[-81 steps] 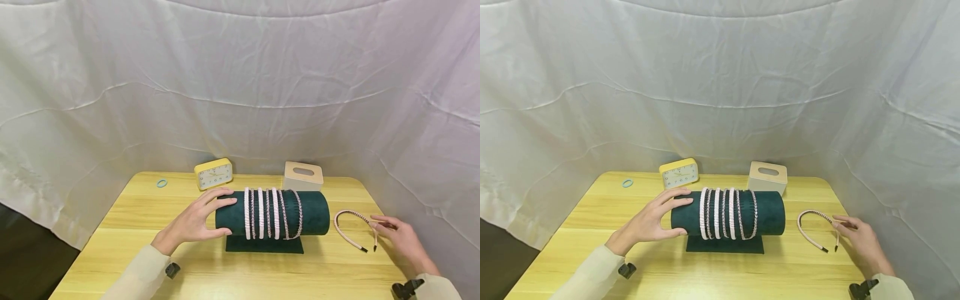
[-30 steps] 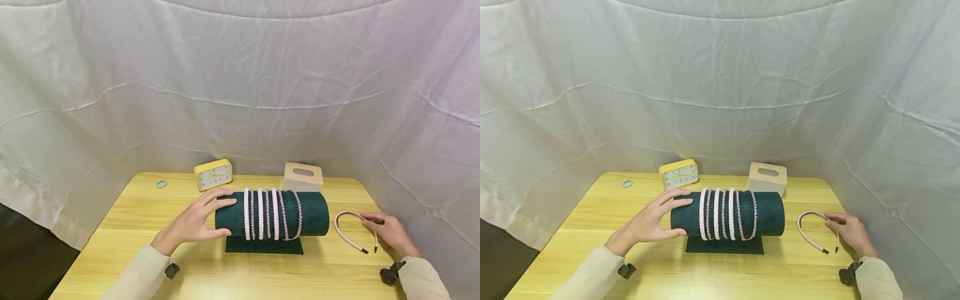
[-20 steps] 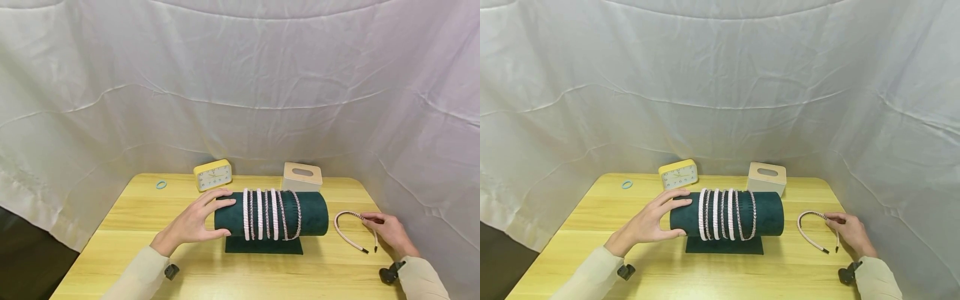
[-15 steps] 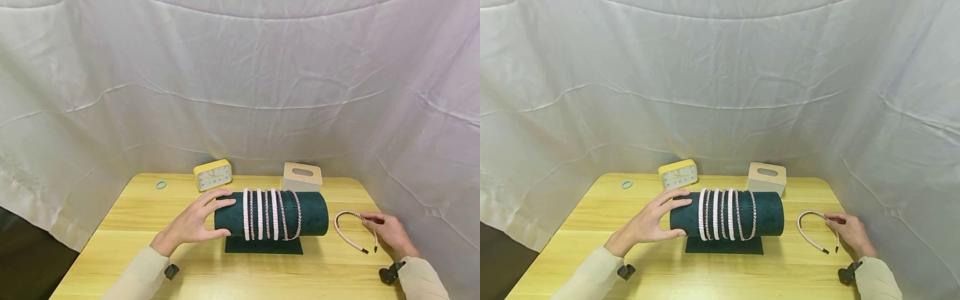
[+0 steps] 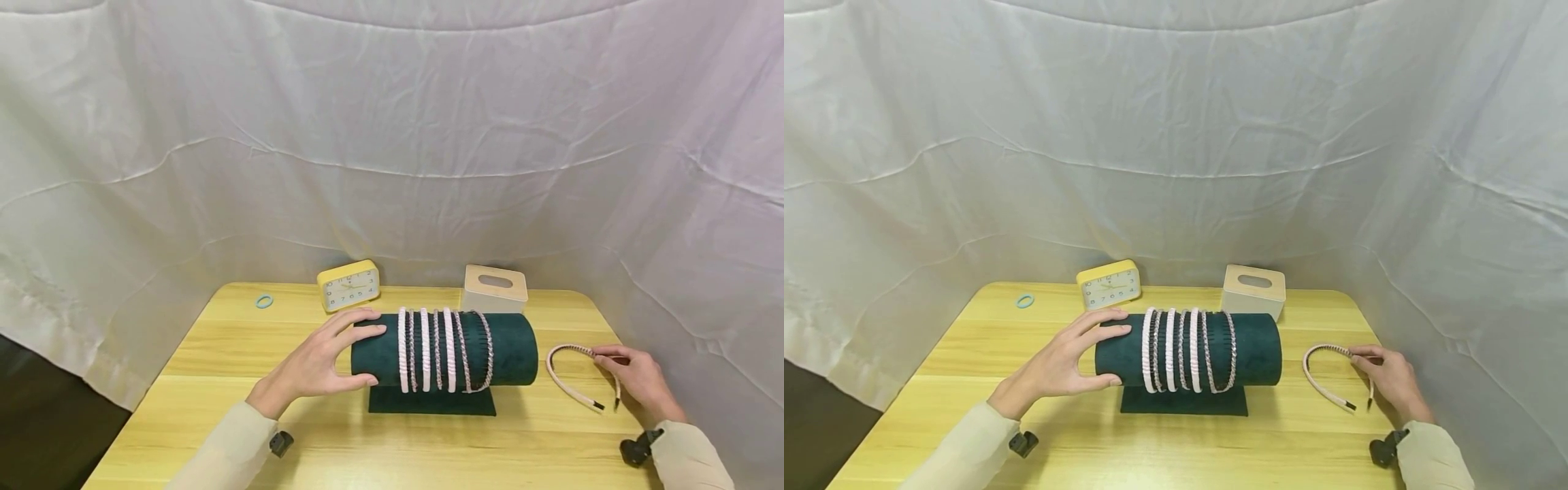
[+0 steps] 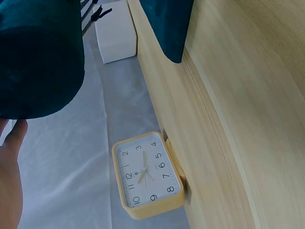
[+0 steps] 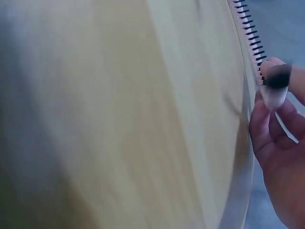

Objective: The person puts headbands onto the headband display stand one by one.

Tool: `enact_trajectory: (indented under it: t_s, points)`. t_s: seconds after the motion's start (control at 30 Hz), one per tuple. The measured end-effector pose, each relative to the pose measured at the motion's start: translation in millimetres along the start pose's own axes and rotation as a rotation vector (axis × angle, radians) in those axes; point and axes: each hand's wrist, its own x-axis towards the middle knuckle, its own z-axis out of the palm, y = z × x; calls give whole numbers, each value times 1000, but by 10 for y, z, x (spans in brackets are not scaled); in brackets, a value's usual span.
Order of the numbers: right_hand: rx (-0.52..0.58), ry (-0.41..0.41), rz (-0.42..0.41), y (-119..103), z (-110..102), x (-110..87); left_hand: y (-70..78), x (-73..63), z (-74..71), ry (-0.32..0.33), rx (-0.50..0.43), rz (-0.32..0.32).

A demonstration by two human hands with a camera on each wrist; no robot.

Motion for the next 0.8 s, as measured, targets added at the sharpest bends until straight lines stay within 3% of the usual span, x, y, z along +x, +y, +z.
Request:
enact_trajectory:
  t_s: [0.27, 0.57, 0.7, 0.8]
  points:
    - [-27, -19, -67, -3, -28, 4, -4, -1, 5, 3, -4, 2]
    - [33, -93, -124, -38, -98, 6, -3, -3, 6, 2, 5, 2]
    - [101, -109, -154, -55, -134, -3, -5, -3, 7, 0, 6, 6]
    - [204, -139, -113, -68, -178, -15, -8, -4, 8, -1, 3, 4]
